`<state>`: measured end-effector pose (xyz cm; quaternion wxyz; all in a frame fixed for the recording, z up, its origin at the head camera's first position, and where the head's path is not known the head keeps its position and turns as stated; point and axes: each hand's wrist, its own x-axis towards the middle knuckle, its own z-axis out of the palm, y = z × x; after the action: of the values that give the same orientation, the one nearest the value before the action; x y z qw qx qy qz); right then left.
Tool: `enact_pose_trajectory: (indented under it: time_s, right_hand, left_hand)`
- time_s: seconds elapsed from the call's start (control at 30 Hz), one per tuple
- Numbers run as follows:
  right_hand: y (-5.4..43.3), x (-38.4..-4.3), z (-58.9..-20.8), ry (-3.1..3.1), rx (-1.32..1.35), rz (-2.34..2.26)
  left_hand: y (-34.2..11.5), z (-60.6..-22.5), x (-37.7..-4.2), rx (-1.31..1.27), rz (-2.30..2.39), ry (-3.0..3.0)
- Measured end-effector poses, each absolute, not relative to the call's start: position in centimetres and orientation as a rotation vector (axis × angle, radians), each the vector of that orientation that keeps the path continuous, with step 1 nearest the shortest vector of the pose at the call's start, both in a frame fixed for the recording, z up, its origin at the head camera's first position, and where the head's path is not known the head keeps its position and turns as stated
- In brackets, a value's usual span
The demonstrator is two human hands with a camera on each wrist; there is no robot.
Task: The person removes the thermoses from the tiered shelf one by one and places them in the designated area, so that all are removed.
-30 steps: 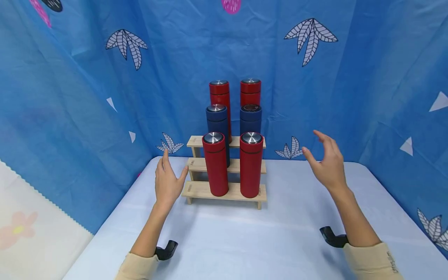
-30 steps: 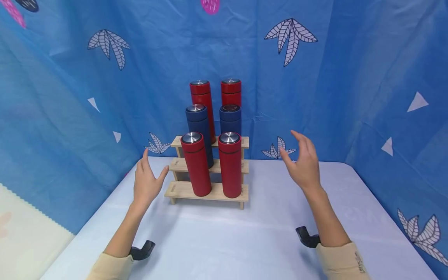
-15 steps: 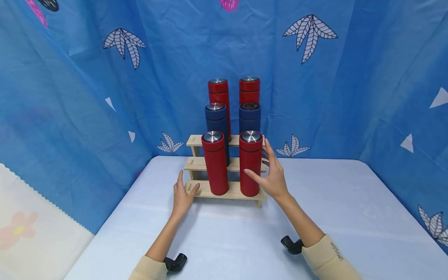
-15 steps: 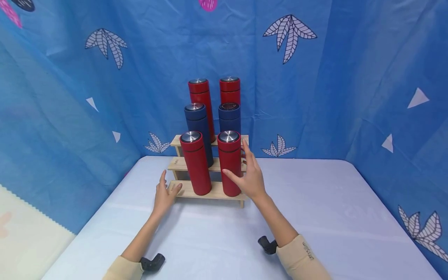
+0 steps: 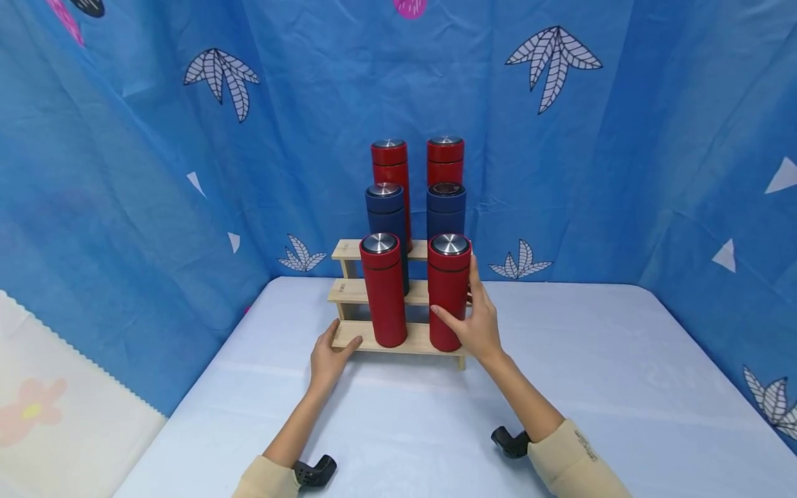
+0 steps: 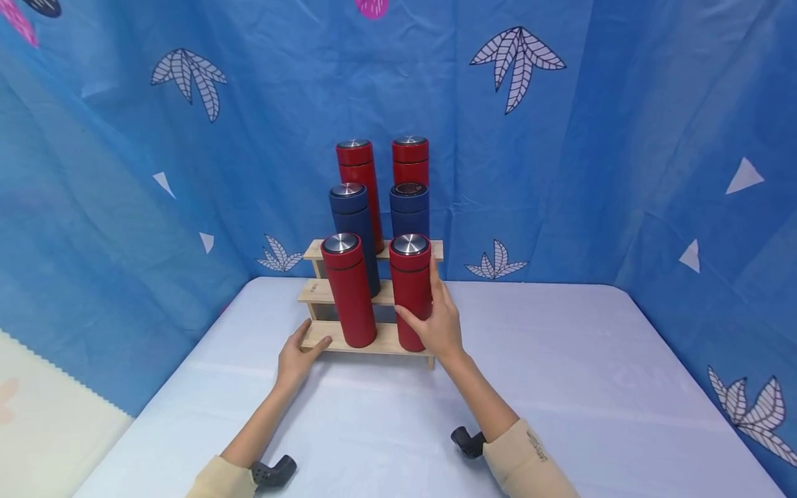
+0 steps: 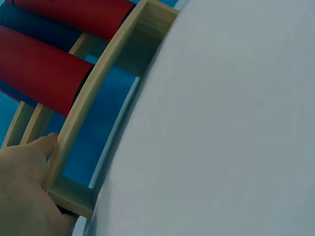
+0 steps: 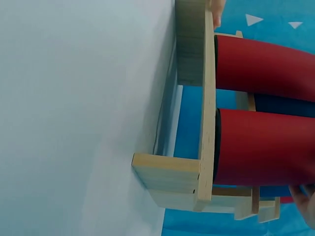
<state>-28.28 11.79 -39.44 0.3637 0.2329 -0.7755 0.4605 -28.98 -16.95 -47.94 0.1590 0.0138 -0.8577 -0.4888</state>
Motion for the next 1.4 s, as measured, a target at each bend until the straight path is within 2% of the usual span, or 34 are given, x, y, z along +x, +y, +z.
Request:
enact_pose_trajectory:
  time_s: [0.33,0.53,0.8,1.1,1.4]
  right_hand:
    - [15.2,-24.8,-38.8,-2.015,0.58,1.052]
    - [18.1,-24.5,-37.5,-1.911,0.534,0.921]
    - [20.1,-28.1,-37.2,-1.859,0.432,0.981]
    - [20.4,-32.8,-40.3,-1.946,0.353,1.097]
    - [20.6,-34.4,-43.0,-2.015,0.277,1.141]
  left_hand:
    - [-16.8,-47.9,-28.9,0.002,-1.38,-2.458]
    - [-16.8,-47.9,-29.1,-0.039,-1.347,-2.461]
    - [-17.2,-47.6,-29.3,-0.054,-1.318,-2.473]
    - [-17.6,-47.6,-29.2,-0.058,-1.294,-2.527]
    - [-17.8,-47.6,-29.2,-0.078,-1.277,-2.529]
